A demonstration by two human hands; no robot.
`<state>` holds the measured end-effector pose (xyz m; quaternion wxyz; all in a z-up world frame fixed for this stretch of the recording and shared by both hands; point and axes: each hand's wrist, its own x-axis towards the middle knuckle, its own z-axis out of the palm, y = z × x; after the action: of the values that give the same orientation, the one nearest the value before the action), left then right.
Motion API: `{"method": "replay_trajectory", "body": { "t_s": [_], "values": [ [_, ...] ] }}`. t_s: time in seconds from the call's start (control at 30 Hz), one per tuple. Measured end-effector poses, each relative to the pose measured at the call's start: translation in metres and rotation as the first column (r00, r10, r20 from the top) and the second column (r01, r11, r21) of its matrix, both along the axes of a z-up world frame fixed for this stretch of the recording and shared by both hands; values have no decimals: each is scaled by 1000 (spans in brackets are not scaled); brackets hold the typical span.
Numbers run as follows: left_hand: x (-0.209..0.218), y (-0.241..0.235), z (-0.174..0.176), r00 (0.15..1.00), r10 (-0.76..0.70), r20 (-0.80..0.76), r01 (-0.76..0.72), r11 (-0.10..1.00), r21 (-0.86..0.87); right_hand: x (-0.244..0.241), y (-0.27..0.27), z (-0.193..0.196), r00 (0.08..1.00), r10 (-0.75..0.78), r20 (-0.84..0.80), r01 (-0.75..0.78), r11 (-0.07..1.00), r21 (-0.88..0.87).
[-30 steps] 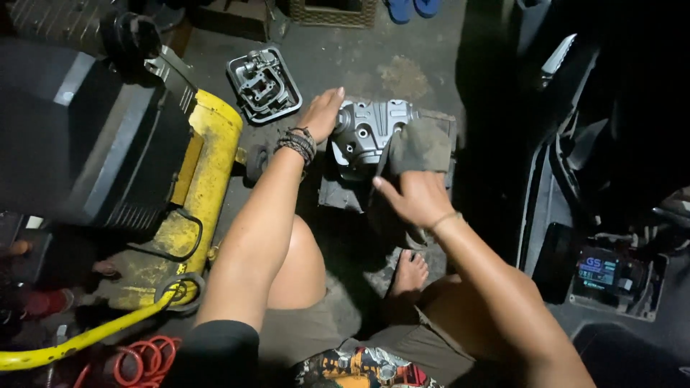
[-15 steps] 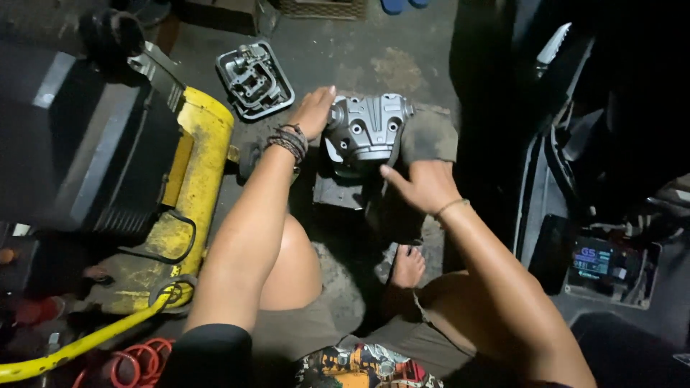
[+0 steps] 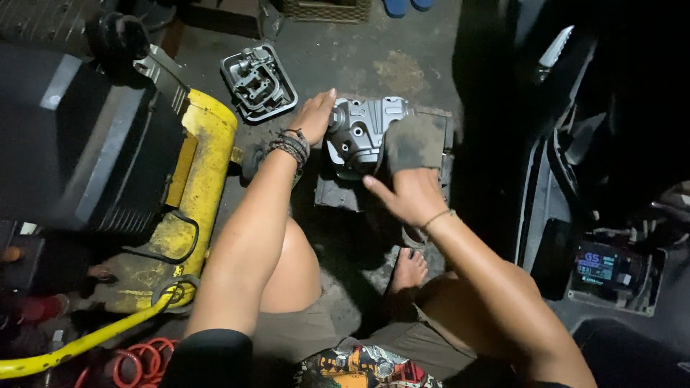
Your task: Cleaning and inspecting a motorcycle engine cylinder head using a cloth
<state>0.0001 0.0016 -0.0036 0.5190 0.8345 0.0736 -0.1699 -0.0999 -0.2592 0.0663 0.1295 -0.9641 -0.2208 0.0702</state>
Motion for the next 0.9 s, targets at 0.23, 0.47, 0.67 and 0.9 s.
{"method": "replay_trajectory", "body": {
  "t_s": [0.23,0.47,0.67,0.9],
  "values": [
    [-3,-2,3,999,-7,53,6,1000,28,26,3,-5,994,63,91,-65,998,14],
    [-5,0,5,1000,8,23,-9,999,35,-7,6,-4,978,116,175,-131,989,75],
    [-1,1,-6,1000,2,23,-3,999,40,-10,19,24,986,76,148,-75,997,-14],
    [-14,10,6,999,-43,28,41,997,67,-28,-5,16,989,144,-35,-140,985,106]
  ]
}}
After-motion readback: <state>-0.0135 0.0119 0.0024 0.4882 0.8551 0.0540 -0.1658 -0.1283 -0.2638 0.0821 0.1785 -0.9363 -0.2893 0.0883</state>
